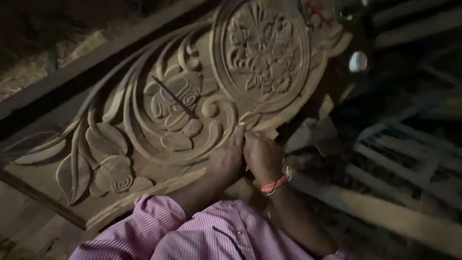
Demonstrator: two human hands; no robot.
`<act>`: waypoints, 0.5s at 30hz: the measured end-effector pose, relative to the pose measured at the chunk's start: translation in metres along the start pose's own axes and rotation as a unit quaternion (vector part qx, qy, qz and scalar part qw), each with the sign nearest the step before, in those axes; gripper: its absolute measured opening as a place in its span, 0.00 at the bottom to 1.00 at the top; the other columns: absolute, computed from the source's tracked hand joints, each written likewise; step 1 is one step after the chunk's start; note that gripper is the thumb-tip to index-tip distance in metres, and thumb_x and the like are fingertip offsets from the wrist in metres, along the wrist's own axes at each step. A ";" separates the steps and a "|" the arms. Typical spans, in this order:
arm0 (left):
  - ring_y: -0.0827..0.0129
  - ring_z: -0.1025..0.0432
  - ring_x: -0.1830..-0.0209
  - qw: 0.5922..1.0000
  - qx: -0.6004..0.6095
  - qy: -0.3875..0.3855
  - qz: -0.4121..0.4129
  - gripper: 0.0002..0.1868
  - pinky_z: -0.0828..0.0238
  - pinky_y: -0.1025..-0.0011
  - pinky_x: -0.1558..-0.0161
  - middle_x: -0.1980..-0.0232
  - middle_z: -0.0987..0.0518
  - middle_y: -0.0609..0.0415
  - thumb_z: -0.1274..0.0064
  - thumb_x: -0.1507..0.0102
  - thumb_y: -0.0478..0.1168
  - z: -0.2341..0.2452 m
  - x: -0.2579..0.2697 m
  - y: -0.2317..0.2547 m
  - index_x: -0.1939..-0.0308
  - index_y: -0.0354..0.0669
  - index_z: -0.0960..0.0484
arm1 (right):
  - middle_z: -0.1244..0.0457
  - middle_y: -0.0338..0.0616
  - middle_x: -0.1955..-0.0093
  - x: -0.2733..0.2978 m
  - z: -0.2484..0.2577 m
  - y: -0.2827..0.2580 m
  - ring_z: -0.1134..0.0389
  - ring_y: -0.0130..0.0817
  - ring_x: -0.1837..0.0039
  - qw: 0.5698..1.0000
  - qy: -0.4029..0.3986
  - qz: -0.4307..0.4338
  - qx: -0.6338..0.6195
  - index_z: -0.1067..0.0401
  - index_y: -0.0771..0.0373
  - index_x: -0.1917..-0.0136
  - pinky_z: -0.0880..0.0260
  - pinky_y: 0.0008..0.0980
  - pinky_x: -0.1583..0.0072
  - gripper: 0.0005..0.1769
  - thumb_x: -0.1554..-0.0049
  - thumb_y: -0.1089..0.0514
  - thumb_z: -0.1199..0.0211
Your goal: The person carves intricate floral and figure designs into a large wooden panel using a chisel and mallet. They repeatedly strike the chisel to shape the wood and occasionally wipe away sawdust with their hand.
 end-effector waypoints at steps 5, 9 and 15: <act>0.47 0.22 0.68 0.996 -0.024 0.070 -0.046 0.54 0.27 0.54 0.71 0.60 0.19 0.38 0.42 0.48 0.37 -0.005 -0.014 -0.002 0.22 0.32 0.53 | 0.32 0.54 0.57 0.003 0.004 0.002 0.31 0.56 0.50 1.000 -0.009 -0.005 0.018 0.26 0.61 0.55 0.31 0.52 0.49 0.06 0.41 0.61 0.44; 0.51 0.23 0.74 0.999 -0.011 0.040 -0.015 0.46 0.30 0.57 0.75 0.68 0.19 0.41 0.45 0.40 0.35 -0.003 -0.009 -0.002 0.23 0.27 0.52 | 0.32 0.55 0.55 0.021 -0.011 -0.002 0.31 0.58 0.50 0.994 -0.044 -0.094 0.019 0.25 0.59 0.50 0.31 0.53 0.51 0.09 0.36 0.59 0.48; 0.52 0.23 0.74 0.993 0.045 0.020 -0.111 0.49 0.30 0.57 0.74 0.70 0.19 0.42 0.44 0.50 0.36 0.024 0.045 -0.003 0.27 0.30 0.46 | 0.33 0.57 0.56 0.053 -0.017 -0.011 0.32 0.61 0.55 0.997 -0.021 -0.079 0.002 0.26 0.63 0.49 0.33 0.55 0.56 0.11 0.42 0.61 0.46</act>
Point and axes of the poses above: each hand's wrist, its own x-axis away from the middle knuckle, its own z-axis out of the back of the hand, y = z × x, the point moved 4 cm from there along -x, towards the middle knuckle
